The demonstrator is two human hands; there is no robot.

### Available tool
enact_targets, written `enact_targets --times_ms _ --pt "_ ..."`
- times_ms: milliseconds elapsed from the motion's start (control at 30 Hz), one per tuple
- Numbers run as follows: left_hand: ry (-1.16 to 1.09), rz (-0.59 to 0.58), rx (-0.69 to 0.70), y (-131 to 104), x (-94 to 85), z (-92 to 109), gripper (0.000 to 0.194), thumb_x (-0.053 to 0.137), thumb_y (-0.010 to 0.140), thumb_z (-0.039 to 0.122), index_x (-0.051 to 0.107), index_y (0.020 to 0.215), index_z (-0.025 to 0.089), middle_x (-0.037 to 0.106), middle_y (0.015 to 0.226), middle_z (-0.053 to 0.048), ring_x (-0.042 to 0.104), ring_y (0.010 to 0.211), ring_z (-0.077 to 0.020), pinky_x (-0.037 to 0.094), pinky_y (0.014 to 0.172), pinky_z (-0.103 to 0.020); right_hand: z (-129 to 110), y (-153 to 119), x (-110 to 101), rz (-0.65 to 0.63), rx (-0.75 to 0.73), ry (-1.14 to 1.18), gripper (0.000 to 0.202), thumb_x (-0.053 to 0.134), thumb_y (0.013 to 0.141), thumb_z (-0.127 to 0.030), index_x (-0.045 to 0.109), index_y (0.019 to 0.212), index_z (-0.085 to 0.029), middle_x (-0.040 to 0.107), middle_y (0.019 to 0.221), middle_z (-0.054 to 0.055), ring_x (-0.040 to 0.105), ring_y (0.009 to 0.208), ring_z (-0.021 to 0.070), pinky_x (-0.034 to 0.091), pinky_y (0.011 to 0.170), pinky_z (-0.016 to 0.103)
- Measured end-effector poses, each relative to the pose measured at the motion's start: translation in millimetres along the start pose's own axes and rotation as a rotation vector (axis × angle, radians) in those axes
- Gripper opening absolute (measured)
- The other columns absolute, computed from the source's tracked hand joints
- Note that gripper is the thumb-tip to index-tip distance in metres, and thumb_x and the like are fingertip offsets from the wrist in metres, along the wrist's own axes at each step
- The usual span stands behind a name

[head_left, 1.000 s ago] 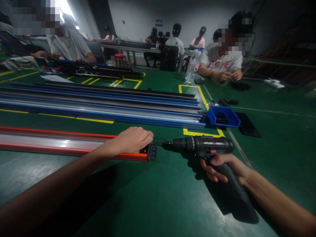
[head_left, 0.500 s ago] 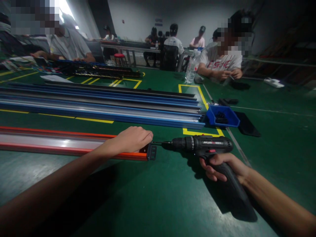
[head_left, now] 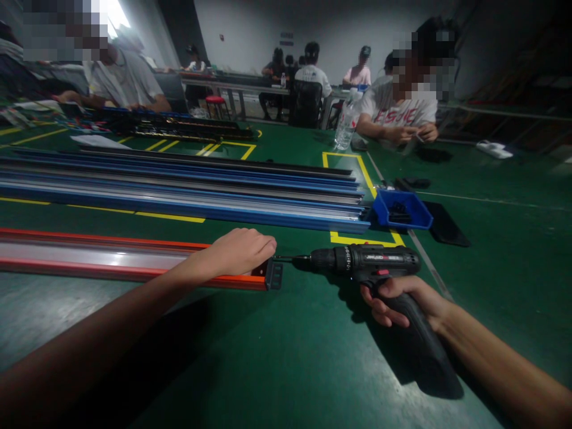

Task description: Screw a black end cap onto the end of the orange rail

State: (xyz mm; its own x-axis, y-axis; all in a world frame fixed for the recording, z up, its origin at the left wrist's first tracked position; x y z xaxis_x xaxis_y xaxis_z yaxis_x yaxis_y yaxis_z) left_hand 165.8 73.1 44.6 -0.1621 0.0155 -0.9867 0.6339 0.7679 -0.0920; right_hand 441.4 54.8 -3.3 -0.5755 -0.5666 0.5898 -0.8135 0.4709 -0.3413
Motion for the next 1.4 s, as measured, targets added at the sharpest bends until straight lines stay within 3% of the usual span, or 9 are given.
enact_targets --times_ms 267,500,767,933,1133,1300,1400 --pt "0.012 -0.039 -0.013 -0.1 -3.8 2.3 0.034 0.032 0.104 0.025 0.065 0.104 0.016 0.072 0.091 -0.011 0.066 0.073 -0.0265 0.042 0.060 -0.035 1.1 0.7 -1.2 -0.019 0.005 0.015 0.025 0.067 0.083 -0.023 0.078 0.099 -0.007 0.070 0.073 0.003 0.052 0.044 0.0054 0.052 0.061 0.022" --pt "0.005 -0.013 -0.026 1.1 1.2 -2.0 0.034 0.030 0.105 0.025 0.063 0.102 0.017 0.072 0.088 -0.010 0.064 0.070 -0.0242 0.037 0.056 -0.034 -0.1 1.6 2.0 -0.056 -0.005 0.022 0.027 0.066 0.085 -0.023 0.077 0.103 -0.006 0.070 0.075 0.004 0.053 0.046 0.0058 0.053 0.064 0.023" --pt "-0.018 0.016 -0.011 -1.9 -0.6 -1.8 0.029 0.035 0.103 0.027 0.062 0.104 0.017 0.070 0.086 -0.011 0.065 0.073 -0.0247 0.040 0.059 -0.034 0.0 1.9 1.0 -0.066 -0.008 0.028 0.030 0.065 0.085 -0.024 0.077 0.106 -0.006 0.071 0.081 0.006 0.052 0.045 0.0046 0.055 0.066 0.023" --pt "-0.100 0.053 -0.083 0.2 1.7 -10.6 0.031 0.036 0.104 0.030 0.063 0.098 0.018 0.068 0.077 -0.008 0.065 0.070 -0.0228 0.038 0.058 -0.032 -0.2 2.5 1.0 -0.076 -0.013 0.029 0.031 0.065 0.085 -0.025 0.078 0.107 -0.007 0.072 0.080 0.005 0.051 0.046 0.0051 0.054 0.067 0.024" --pt "-0.363 0.055 -0.257 0.2 -7.8 -25.7 0.046 0.030 0.108 0.038 0.064 0.083 0.020 0.069 0.075 -0.004 0.064 0.067 -0.0185 0.036 0.059 -0.030 -0.1 3.4 1.8 -0.089 -0.020 0.041 0.031 0.065 0.085 -0.024 0.076 0.106 -0.005 0.071 0.081 0.006 0.049 0.043 0.0038 0.055 0.068 0.024" --pt "-0.168 0.017 -0.257 -14.3 -9.5 -44.3 0.051 0.031 0.107 0.047 0.070 0.091 0.019 0.074 0.082 -0.009 0.066 0.068 -0.0215 0.038 0.061 -0.031 -0.7 3.4 2.8 -0.100 -0.025 0.038 0.028 0.064 0.087 -0.024 0.075 0.105 -0.006 0.070 0.082 0.005 0.048 0.044 0.0031 0.054 0.066 0.022" --pt "-0.205 -0.001 -0.195 -17.7 -1.3 -50.5 0.049 0.031 0.107 0.040 0.070 0.086 0.019 0.072 0.080 -0.007 0.064 0.067 -0.0196 0.038 0.061 -0.031 -1.4 3.9 3.6 -0.115 -0.035 0.024 0.028 0.064 0.087 -0.024 0.074 0.106 -0.006 0.070 0.083 0.004 0.048 0.044 0.0032 0.054 0.067 0.023"
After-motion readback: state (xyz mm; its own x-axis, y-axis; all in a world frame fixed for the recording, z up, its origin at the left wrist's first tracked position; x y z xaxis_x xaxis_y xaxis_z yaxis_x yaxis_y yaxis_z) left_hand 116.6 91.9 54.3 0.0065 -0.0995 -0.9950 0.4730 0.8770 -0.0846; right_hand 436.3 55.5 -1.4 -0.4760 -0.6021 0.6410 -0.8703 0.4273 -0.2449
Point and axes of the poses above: each hand's wrist, its own y-axis towards the middle knuckle, its own x-axis out of the palm, z = x × y, the point moved 8 cm from there along y, towards the middle knuckle
